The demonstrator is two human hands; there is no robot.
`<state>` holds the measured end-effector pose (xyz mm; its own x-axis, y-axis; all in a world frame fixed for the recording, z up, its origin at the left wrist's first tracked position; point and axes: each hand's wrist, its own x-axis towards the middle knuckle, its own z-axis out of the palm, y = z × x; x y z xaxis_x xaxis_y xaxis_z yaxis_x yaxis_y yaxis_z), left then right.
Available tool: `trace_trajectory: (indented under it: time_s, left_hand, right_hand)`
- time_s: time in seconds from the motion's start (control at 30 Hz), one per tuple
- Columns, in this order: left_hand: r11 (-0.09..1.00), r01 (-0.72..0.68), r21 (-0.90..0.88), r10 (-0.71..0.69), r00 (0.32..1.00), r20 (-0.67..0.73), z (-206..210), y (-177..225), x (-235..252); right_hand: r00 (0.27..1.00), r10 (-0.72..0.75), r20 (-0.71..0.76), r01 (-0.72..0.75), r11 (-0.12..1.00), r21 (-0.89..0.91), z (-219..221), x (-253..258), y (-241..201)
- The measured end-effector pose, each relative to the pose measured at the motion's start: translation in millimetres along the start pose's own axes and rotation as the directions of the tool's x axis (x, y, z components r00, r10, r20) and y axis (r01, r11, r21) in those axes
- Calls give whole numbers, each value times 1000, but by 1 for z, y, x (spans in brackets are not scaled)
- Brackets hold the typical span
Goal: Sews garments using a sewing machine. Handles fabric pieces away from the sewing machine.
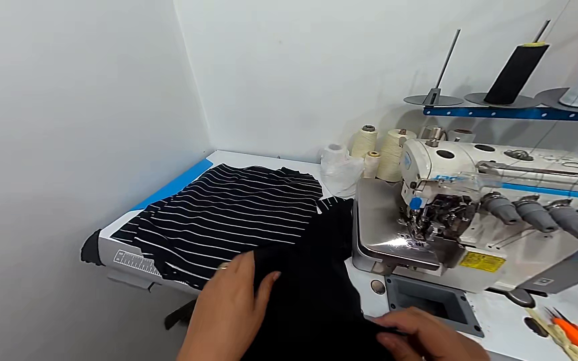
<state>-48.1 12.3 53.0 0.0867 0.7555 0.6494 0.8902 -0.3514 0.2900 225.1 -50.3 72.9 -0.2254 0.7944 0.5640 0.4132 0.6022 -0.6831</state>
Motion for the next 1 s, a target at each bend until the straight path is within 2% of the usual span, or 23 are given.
trace_trajectory:
  time_s: [0.07,0.1,0.17,0.2,0.27,0.3,0.33,0.37,0.4,0.43,0.47,0.5,0.57,0.6,0.63,0.67,0.7,0.73,0.77,0.83,0.87,1.0]
  left_hand:
    - [998,-38,-45,33,994,-100,-15,16,-5]
    - [980,-95,-176,81,993,-86,-24,29,-8]
    - [836,-181,-518,267,959,95,-32,52,-9]
    - [738,-162,-656,376,905,199,-30,62,-3]
    - [563,-72,-824,539,787,300,-11,66,19]
    - [461,17,-887,627,702,339,0,60,34]
    - [380,133,-915,733,560,386,9,51,53]
    - [352,213,-911,824,391,410,17,41,71]
    - [394,221,-892,851,280,445,18,33,89]
    - [470,153,-869,835,244,494,12,27,107]
    - [558,41,-829,792,271,547,1,23,123]
    - [647,-80,-758,733,341,589,-11,21,138]
    - [787,-306,-536,606,546,578,-32,24,158]
    - [814,-420,-400,578,651,492,-35,28,163]
    - [811,-529,-251,585,729,356,-34,33,167]
    - [787,-606,-118,617,764,190,-27,39,168]
    - [762,-648,-1,647,761,46,-16,45,169]
    - [751,-657,68,660,750,-42,-3,52,167]
    - [757,-650,71,654,755,-48,12,57,160]
    - [770,-637,-31,638,769,39,42,68,136]
    - [748,-656,-99,663,747,55,58,73,120]
    - [557,-775,-298,799,598,-64,105,97,78]
  right_hand:
    - [996,-33,81,48,982,-184,4,7,-12]
    - [990,-47,129,76,969,-235,4,11,-19]
    - [971,-108,211,160,956,-247,3,22,-29]
    - [959,-149,241,205,953,-225,1,29,-34]
    - [938,-246,243,298,932,-207,-9,48,-41]
    - [929,-304,211,348,910,-227,-17,59,-40]
    - [917,-359,176,396,874,-282,-26,70,-36]
    - [911,-386,143,411,845,-341,-36,81,-34]
    - [915,-388,114,401,833,-382,-46,90,-32]
    - [926,-369,79,367,833,-414,-55,96,-30]
    - [940,-338,40,321,842,-432,-61,98,-27]
    - [953,-304,0,274,856,-438,-64,98,-22]
    - [962,-258,-88,198,883,-425,-66,95,-9]
    - [959,-244,-141,167,894,-415,-66,92,-3]
    - [950,-243,-195,146,900,-411,-67,89,3]
    - [935,-262,-240,143,896,-421,-68,85,9]
    - [916,-300,-265,155,876,-456,-70,80,15]
    - [897,-346,-275,168,842,-513,-72,73,23]
    - [878,-393,-272,176,794,-581,-72,64,32]
    - [866,-446,-225,188,708,-681,-69,45,60]
    - [873,-447,-197,188,680,-709,-66,35,76]
    - [881,-424,-211,144,664,-734,-58,12,115]
